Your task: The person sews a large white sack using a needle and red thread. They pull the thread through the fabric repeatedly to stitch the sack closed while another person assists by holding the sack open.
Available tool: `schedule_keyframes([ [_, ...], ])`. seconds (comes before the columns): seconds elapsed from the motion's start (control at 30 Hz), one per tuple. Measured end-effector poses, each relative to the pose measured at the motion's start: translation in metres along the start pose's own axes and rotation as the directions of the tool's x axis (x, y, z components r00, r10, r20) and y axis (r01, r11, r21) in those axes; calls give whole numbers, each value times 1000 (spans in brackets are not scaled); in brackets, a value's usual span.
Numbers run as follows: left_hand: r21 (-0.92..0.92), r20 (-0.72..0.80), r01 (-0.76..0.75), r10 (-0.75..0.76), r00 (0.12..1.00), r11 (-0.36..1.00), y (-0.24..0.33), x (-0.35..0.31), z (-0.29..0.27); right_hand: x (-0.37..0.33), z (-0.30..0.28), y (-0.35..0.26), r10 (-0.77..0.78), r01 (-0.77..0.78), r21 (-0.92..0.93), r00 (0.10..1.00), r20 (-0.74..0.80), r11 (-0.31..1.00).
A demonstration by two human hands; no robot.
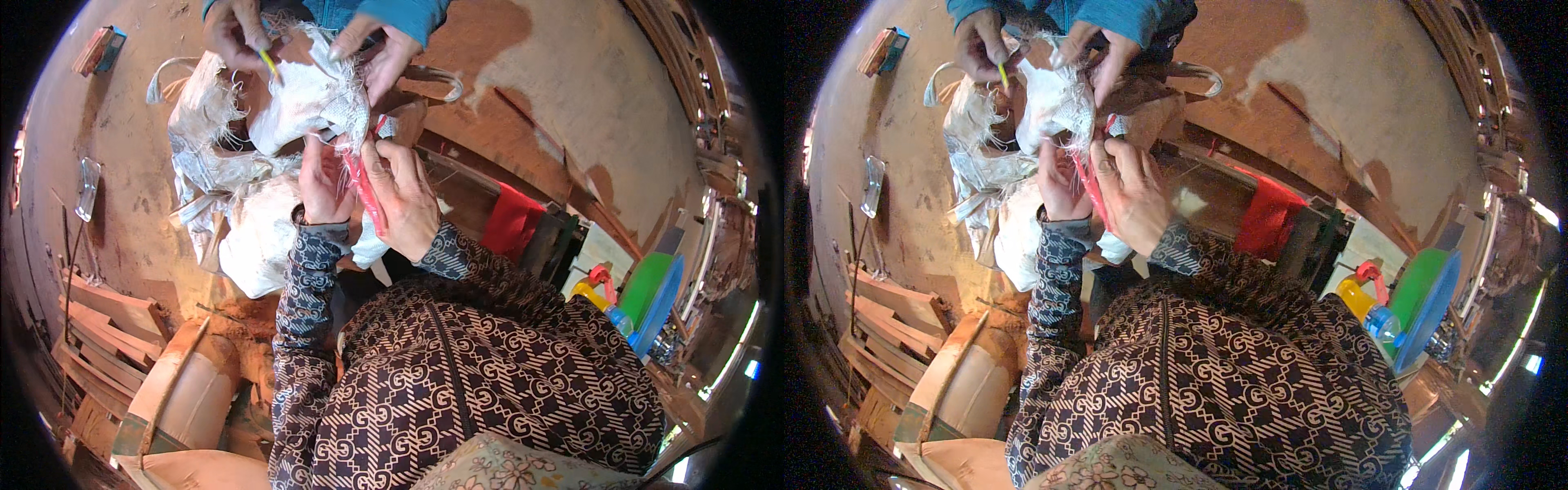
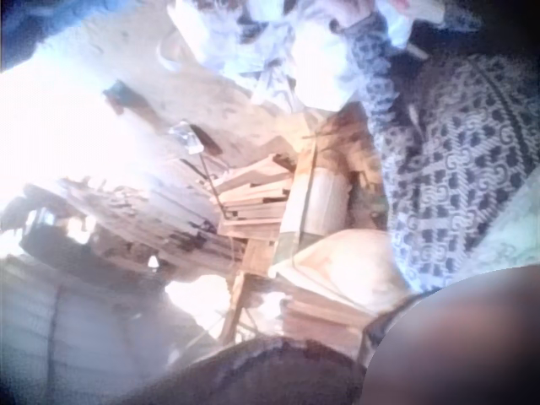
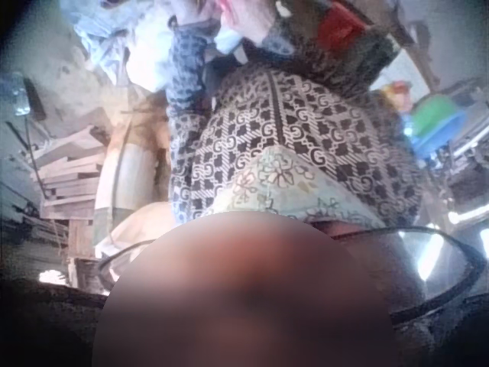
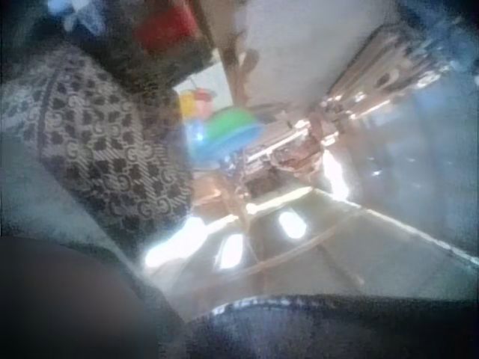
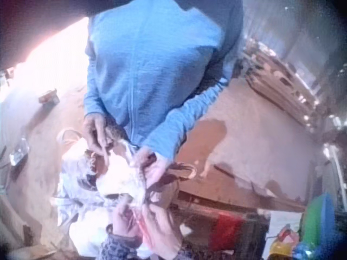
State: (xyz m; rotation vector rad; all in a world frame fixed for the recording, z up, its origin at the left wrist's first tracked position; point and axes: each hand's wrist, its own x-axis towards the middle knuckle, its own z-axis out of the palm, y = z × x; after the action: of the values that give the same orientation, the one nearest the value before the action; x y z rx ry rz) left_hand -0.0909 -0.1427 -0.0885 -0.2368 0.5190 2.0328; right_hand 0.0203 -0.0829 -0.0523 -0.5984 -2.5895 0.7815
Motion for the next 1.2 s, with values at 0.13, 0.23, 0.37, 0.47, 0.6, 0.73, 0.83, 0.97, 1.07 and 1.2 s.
schedule_keyframes([
  [0.13, 745, 4, -155, 229, 973, 648, 8, 5, 23, -4, 18, 0, -60, 64, -61, 996, 65, 996],
  [0.23, 584, -107, -87, 183, 977, 807, 5, 11, 9, -3, 16, 2, -82, 81, 22, 995, 60, 996],
  [0.37, 398, -66, -145, 186, 980, 906, -3, 12, -26, 6, -5, 12, 32, -50, 375, 998, 53, 925],
  [0.47, 321, -116, -104, 148, 982, 941, -8, 8, -33, 16, -12, 26, 214, -198, 407, 977, 9, 892],
  [0.6, 438, -110, -81, 143, 984, 895, -7, 8, -39, 27, -15, 42, 100, -79, 273, 993, -63, 959],
  [0.73, 333, -107, -54, 95, 990, 942, -9, 7, -43, 35, -10, 40, -135, 152, 194, 986, -100, 969],
  [0.83, 350, -114, -78, 125, 986, 934, -10, 5, -38, 39, -9, 38, -158, 175, 180, 982, -103, 968],
  [0.97, 353, -125, -155, 211, 969, 923, -13, 0, -21, 42, -8, 36, -177, 190, 156, 980, -90, 969],
  [1.07, 361, -114, -158, 212, 970, 919, -11, -4, -20, 46, -13, 32, -212, 215, 88, 977, -37, 973],
  [1.2, 378, -107, -148, 202, 974, 914, -10, -5, -22, 54, -19, 37, -300, 301, -7, 953, 50, 954],
])
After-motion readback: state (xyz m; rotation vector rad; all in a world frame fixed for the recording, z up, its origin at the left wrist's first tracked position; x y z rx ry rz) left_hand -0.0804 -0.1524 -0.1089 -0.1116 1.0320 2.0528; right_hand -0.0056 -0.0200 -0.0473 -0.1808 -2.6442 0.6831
